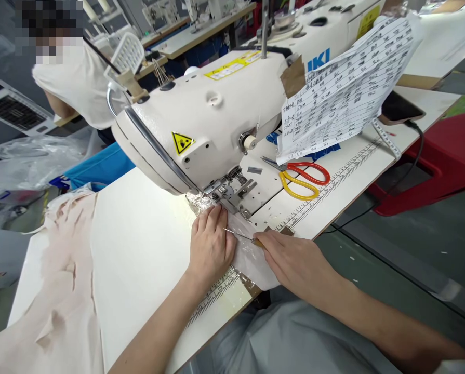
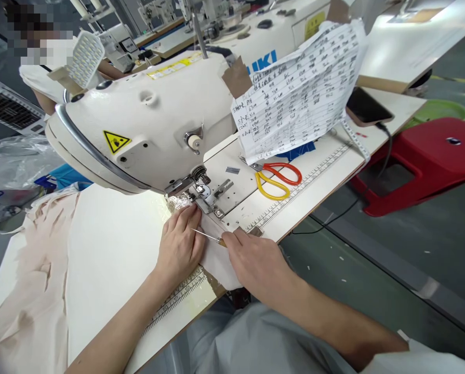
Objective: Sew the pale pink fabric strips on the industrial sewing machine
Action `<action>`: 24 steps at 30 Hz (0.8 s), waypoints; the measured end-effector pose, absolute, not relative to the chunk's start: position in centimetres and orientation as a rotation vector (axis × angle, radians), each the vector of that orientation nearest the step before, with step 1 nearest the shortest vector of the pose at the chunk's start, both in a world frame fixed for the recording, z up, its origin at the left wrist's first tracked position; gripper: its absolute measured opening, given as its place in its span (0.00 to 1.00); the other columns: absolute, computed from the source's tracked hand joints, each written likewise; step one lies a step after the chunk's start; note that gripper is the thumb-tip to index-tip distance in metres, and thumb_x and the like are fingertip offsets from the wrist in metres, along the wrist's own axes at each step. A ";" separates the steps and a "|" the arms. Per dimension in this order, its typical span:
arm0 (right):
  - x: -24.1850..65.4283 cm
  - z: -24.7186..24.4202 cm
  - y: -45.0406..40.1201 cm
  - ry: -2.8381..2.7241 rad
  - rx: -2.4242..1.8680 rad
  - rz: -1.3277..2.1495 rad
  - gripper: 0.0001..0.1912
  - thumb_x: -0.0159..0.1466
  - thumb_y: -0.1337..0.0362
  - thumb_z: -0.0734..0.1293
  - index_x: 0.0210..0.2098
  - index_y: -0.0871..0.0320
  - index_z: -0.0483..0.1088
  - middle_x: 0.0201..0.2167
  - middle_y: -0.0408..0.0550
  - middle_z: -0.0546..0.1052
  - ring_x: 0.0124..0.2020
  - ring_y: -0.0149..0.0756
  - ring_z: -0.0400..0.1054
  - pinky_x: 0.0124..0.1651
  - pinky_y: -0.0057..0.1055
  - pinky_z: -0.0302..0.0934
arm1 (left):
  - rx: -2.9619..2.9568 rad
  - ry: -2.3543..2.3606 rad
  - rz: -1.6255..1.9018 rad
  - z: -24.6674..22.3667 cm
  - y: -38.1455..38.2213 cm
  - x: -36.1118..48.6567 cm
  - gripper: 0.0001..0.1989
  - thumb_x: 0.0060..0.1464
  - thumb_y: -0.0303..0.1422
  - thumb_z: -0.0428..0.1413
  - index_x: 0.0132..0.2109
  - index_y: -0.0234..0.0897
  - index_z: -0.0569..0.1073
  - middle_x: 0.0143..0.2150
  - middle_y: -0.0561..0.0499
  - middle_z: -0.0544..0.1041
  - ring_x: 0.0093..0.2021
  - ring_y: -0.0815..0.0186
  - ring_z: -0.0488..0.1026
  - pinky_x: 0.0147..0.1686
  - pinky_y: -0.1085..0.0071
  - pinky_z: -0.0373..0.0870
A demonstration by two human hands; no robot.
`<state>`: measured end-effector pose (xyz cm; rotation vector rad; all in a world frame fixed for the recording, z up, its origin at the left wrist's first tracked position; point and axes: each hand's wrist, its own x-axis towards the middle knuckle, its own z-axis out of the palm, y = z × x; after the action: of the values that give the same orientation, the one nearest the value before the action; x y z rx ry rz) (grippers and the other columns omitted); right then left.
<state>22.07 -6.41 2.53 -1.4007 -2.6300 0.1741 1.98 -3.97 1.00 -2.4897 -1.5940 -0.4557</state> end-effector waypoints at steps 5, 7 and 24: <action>21.8 2.8 -6.2 -2.627 -1.388 0.170 0.13 0.62 0.77 0.62 0.45 0.60 0.68 0.31 0.46 0.76 0.30 0.35 0.73 0.26 0.28 0.55 | -2.491 -1.582 -0.465 1.2 -4.2 2.4 0.19 0.61 0.28 0.47 0.58 0.30 0.67 0.57 0.35 0.70 0.58 0.49 0.65 0.56 0.51 0.64; 21.7 2.7 -6.2 -2.609 -1.377 0.166 0.12 0.62 0.77 0.62 0.44 0.60 0.69 0.31 0.45 0.76 0.29 0.35 0.73 0.26 0.28 0.55 | -2.494 -1.560 -0.464 1.2 -4.3 2.5 0.20 0.60 0.27 0.46 0.58 0.28 0.67 0.57 0.35 0.70 0.58 0.49 0.66 0.56 0.51 0.64; 20.9 1.1 -5.2 -2.519 -1.171 0.006 0.13 0.65 0.76 0.56 0.43 0.60 0.68 0.32 0.48 0.79 0.30 0.36 0.75 0.27 0.28 0.57 | -2.603 -1.628 -0.435 1.8 -4.3 0.4 0.19 0.64 0.31 0.45 0.59 0.33 0.67 0.62 0.39 0.67 0.65 0.53 0.60 0.62 0.51 0.61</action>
<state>20.86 -5.23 1.08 -1.1710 -2.5186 0.0059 0.44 -4.35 1.81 -2.6026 -1.6277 -0.4349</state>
